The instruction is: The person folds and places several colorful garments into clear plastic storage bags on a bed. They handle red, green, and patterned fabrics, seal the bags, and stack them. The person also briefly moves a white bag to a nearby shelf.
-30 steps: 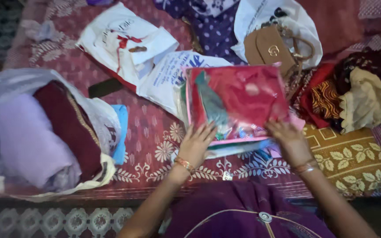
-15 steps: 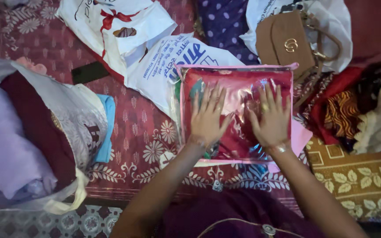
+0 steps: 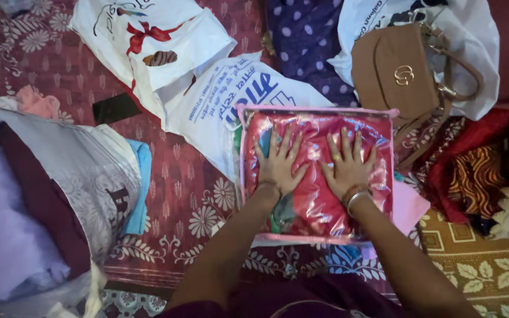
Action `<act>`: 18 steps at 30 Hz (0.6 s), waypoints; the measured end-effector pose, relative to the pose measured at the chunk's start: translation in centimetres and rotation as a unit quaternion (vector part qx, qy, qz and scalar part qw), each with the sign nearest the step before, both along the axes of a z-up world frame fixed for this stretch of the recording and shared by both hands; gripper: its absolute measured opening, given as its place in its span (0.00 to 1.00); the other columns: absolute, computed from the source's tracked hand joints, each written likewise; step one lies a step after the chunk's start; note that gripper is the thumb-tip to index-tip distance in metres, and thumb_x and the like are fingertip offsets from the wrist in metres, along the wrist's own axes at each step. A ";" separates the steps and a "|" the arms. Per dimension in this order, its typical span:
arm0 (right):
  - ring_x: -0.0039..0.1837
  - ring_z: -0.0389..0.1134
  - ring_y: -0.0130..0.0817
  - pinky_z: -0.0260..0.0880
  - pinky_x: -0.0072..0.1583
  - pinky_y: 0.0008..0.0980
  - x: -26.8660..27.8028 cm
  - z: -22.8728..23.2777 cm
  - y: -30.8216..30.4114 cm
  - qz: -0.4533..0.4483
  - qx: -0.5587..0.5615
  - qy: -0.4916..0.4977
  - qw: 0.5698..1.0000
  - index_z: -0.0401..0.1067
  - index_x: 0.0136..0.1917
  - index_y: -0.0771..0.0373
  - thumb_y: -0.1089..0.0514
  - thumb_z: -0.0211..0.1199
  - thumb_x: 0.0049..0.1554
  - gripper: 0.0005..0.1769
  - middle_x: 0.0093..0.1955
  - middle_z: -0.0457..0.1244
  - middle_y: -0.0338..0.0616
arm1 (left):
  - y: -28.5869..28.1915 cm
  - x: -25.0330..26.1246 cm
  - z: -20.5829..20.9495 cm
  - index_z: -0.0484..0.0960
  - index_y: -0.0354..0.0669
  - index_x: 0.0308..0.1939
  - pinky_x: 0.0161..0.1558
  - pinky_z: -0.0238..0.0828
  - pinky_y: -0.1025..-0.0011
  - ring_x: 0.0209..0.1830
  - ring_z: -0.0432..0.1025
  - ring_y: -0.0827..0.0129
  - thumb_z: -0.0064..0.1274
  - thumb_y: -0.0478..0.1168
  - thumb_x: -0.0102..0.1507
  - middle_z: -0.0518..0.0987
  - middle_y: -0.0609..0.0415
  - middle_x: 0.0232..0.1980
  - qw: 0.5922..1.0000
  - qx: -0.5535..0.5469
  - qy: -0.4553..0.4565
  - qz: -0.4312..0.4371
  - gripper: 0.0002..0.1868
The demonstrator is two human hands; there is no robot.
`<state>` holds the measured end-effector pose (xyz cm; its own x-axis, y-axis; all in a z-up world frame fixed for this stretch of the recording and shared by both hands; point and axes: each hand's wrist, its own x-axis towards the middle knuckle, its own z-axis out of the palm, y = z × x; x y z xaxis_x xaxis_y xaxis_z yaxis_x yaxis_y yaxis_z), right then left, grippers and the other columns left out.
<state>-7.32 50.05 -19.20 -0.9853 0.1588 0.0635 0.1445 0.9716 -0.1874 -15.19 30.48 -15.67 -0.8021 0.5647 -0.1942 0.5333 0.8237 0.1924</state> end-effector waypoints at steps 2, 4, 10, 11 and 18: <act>0.86 0.35 0.57 0.27 0.74 0.78 0.6 -0.1 -0.4 -0.001 0.021 0.003 1.000 0.49 0.83 0.43 0.30 0.47 0.59 0.42 0.87 0.38 0.46 | -0.7 0.4 -0.2 0.46 0.59 0.81 0.68 0.22 0.22 0.84 0.27 0.45 0.38 0.68 0.65 0.37 0.55 0.85 1.000 0.014 -0.007 -0.004 0.45; 0.86 0.34 0.56 0.27 0.74 0.77 0.3 -0.1 -0.5 -0.006 0.012 -0.002 1.000 0.49 0.83 0.42 0.30 0.46 0.60 0.42 0.87 0.39 0.45 | -0.6 0.1 -0.6 0.46 0.58 0.82 0.69 0.22 0.21 0.84 0.27 0.45 0.38 0.68 0.65 0.37 0.54 0.85 1.000 0.007 -0.004 -0.007 0.45; 0.86 0.33 0.55 0.25 0.74 0.76 -0.5 1.2 -0.2 -0.003 -0.020 -0.011 1.000 0.48 0.83 0.42 0.30 0.45 0.61 0.41 0.87 0.38 0.44 | -0.3 0.0 -1.1 0.46 0.57 0.82 0.70 0.20 0.23 0.85 0.27 0.46 0.38 0.69 0.66 0.36 0.54 0.86 0.998 0.042 0.048 -0.006 0.46; 0.86 0.32 0.54 0.25 0.74 0.76 -0.3 1.7 -0.1 0.000 -0.023 -0.016 1.000 0.48 0.83 0.42 0.30 0.44 0.61 0.41 0.87 0.37 0.43 | -0.5 0.0 -1.0 0.46 0.56 0.82 0.71 0.20 0.23 0.85 0.27 0.46 0.38 0.69 0.66 0.36 0.53 0.86 0.998 0.043 0.051 -0.007 0.46; 0.71 0.62 0.53 0.61 0.73 0.46 6.9 1.2 3.2 -0.184 -0.237 0.199 0.933 0.59 0.77 0.64 0.47 0.52 0.64 0.33 0.72 0.60 0.59 | -7.3 2.1 -2.5 0.62 0.44 0.75 0.75 0.49 0.43 0.78 0.54 0.47 0.50 0.62 0.65 0.60 0.44 0.77 0.942 0.273 0.061 0.187 0.41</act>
<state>-0.37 53.28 -17.98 -0.7725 0.5842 0.2489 0.2788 0.6643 -0.6936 -13.07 23.21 -18.17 -0.9621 0.2277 0.1498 0.2716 0.7543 0.5977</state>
